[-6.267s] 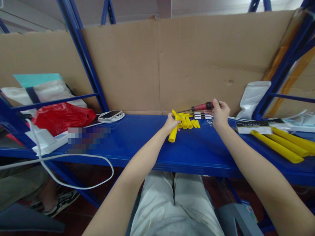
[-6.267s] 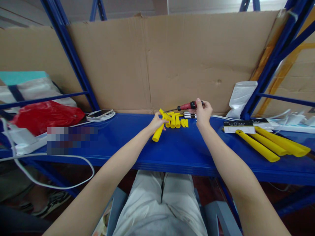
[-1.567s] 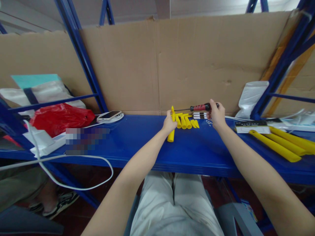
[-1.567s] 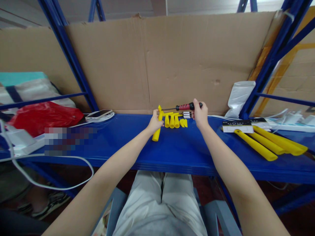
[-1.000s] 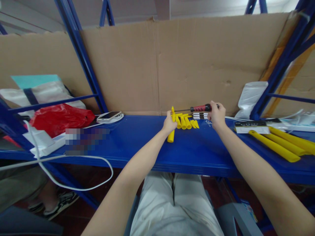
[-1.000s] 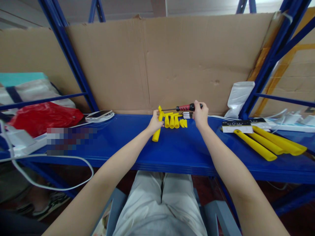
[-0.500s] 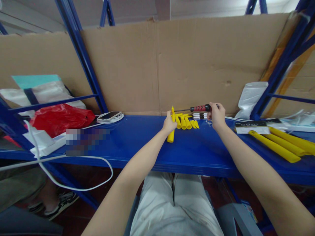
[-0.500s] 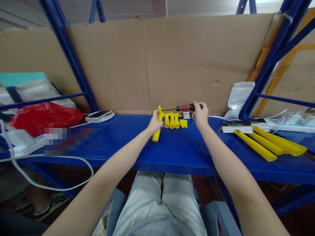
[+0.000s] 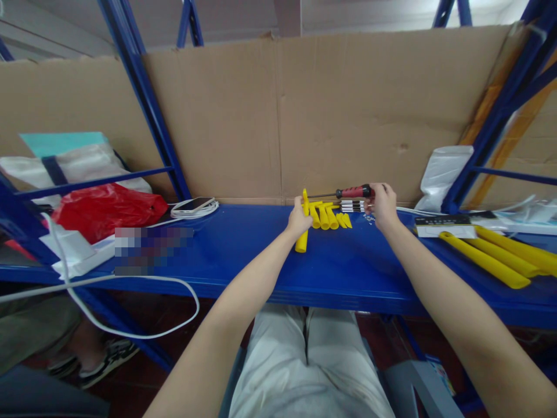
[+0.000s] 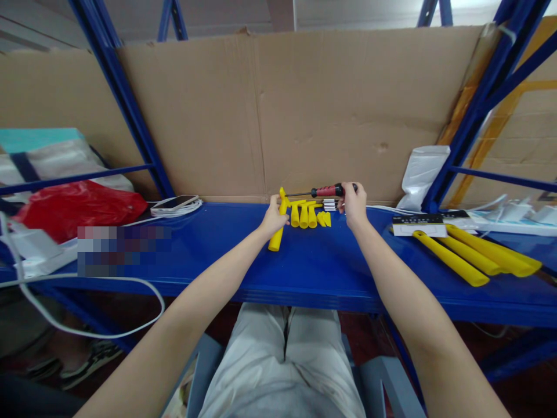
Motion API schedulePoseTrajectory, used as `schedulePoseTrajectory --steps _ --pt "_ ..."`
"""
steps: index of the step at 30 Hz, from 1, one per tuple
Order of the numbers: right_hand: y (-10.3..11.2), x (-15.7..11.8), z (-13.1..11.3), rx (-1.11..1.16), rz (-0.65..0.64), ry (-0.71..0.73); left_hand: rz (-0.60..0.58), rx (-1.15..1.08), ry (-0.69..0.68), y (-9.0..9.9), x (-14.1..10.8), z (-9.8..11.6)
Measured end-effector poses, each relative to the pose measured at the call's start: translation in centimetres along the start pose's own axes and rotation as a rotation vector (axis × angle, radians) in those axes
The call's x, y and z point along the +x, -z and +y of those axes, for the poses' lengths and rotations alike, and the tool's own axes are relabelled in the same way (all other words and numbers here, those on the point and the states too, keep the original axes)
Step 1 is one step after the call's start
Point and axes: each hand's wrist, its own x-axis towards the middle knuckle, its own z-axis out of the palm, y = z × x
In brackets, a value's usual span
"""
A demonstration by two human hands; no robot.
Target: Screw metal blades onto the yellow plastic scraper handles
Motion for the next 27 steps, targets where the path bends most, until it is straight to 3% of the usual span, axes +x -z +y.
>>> schedulePoseTrajectory --steps 8,18,27 --pt "-0.31 -0.32 -0.33 -0.032 0.055 0.058 -0.016 0.017 -0.005 0.05 -0.03 0.07" --pt "0.05 0.22 0.33 -0.025 -0.024 0.042 -0.033 0.002 0.014 -0.02 0.08 -0.13" --pt "-0.27 -0.34 -0.41 -0.049 0.056 0.074 -0.037 0.019 -0.018 0.1 -0.32 0.42"
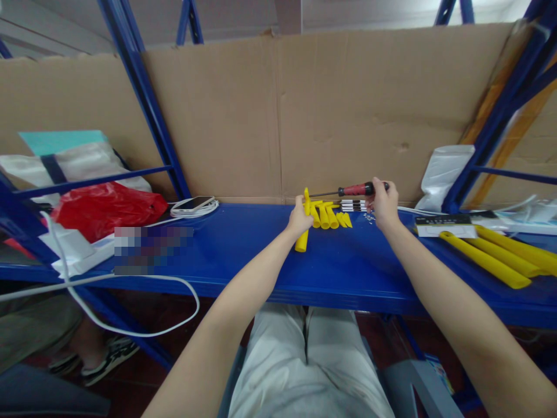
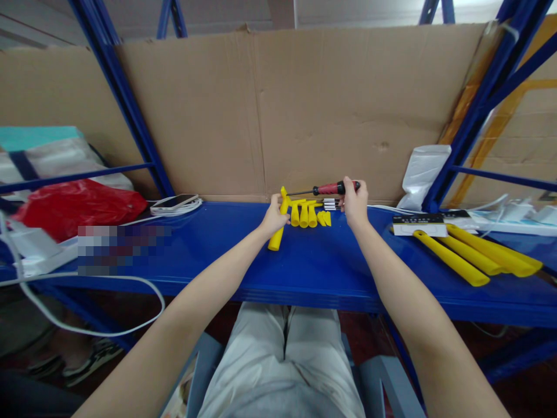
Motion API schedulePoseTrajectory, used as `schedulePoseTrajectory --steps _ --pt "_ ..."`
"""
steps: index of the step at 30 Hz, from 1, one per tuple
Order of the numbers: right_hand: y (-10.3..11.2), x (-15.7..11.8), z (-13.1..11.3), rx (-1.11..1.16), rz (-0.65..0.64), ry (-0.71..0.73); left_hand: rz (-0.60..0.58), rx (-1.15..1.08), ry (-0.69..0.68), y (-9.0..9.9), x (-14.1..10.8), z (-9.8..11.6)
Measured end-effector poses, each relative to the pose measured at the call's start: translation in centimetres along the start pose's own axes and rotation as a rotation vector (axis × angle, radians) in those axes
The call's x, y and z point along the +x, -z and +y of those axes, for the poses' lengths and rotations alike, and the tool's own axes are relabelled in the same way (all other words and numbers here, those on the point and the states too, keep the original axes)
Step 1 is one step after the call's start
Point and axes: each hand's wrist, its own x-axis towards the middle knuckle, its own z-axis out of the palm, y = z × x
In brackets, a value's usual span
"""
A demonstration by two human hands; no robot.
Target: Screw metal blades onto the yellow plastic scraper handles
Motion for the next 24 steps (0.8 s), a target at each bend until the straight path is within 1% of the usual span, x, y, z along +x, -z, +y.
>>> schedulePoseTrajectory --steps 3,6,9,14,17,21,24 --pt "0.17 0.09 -0.12 -0.052 0.018 -0.028 -0.003 0.004 0.007 -0.03 0.01 0.0" --pt "0.1 0.14 -0.18 -0.058 0.043 -0.068 -0.002 0.011 0.005 -0.09 0.07 -0.04" --pt "-0.04 0.08 -0.04 -0.025 0.042 -0.035 -0.001 0.007 -0.005 -0.13 0.1 -0.08" --pt "0.15 0.14 0.39 -0.015 -0.019 0.039 0.008 0.019 0.015 -0.01 0.15 -0.03" --pt "0.2 0.26 0.42 -0.022 -0.023 0.014 0.008 0.023 0.02 0.07 0.16 0.0" --pt "-0.03 0.12 0.14 0.014 0.014 -0.045 0.009 0.022 0.021 0.05 0.14 -0.03" --pt "-0.04 0.0 -0.01 0.033 0.017 -0.034 0.007 0.017 0.016 0.01 0.11 -0.05"
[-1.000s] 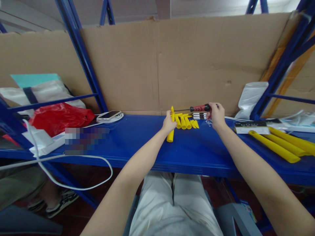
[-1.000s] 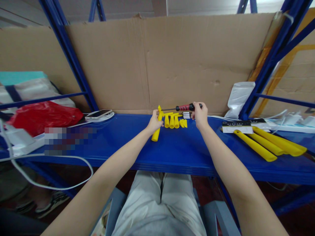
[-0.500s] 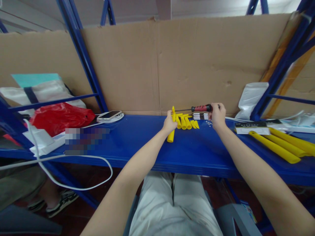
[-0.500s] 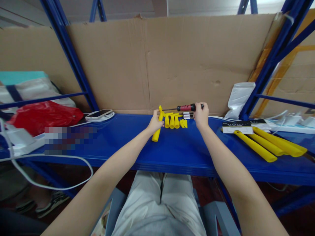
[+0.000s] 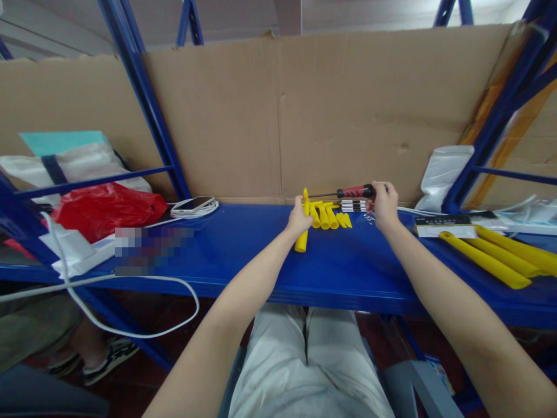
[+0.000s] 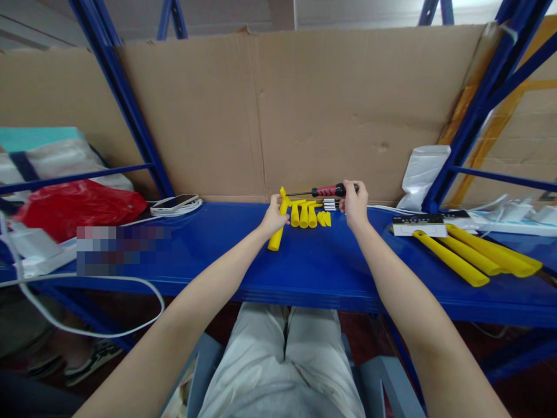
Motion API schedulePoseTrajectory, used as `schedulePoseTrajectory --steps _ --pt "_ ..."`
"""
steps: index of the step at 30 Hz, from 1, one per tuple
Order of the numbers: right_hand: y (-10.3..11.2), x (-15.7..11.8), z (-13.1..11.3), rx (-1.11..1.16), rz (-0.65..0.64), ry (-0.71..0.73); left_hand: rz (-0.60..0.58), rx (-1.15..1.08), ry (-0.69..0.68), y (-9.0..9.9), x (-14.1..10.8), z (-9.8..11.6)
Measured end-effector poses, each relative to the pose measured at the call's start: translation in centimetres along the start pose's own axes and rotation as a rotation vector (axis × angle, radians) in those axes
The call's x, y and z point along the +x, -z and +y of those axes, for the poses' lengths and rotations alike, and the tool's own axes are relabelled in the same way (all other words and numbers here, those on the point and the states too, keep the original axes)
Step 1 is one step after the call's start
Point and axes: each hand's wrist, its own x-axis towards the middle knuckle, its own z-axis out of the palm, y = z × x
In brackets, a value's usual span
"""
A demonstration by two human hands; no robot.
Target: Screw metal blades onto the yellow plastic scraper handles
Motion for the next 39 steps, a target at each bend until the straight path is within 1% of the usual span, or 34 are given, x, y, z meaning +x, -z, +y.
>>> schedulePoseTrajectory --steps 4,11,16,24,28,35,39 --pt "0.2 0.2 0.1 -0.012 -0.017 0.027 -0.006 -0.001 0.001 0.0 -0.1 0.1" --pt "0.1 0.0 0.0 0.031 -0.019 -0.036 -0.017 0.007 -0.025 0.0 0.0 0.0" --pt "0.4 0.1 -0.1 -0.017 0.013 -0.024 -0.017 -0.017 -0.031 -0.2 0.1 -0.2" --pt "0.1 0.3 -0.2 0.038 0.017 -0.033 -0.025 -0.036 -0.028 -0.2 0.1 -0.1" --pt "0.2 0.3 0.0 0.028 0.015 -0.027 -0.025 -0.028 -0.013 -0.2 0.2 -0.3" --pt "0.2 -0.1 -0.8 -0.008 0.026 -0.121 -0.015 -0.047 -0.031 -0.3 0.2 -0.4" --pt "0.1 -0.1 -0.7 0.029 0.009 -0.122 -0.017 -0.021 -0.026 -0.2 0.2 -0.3"
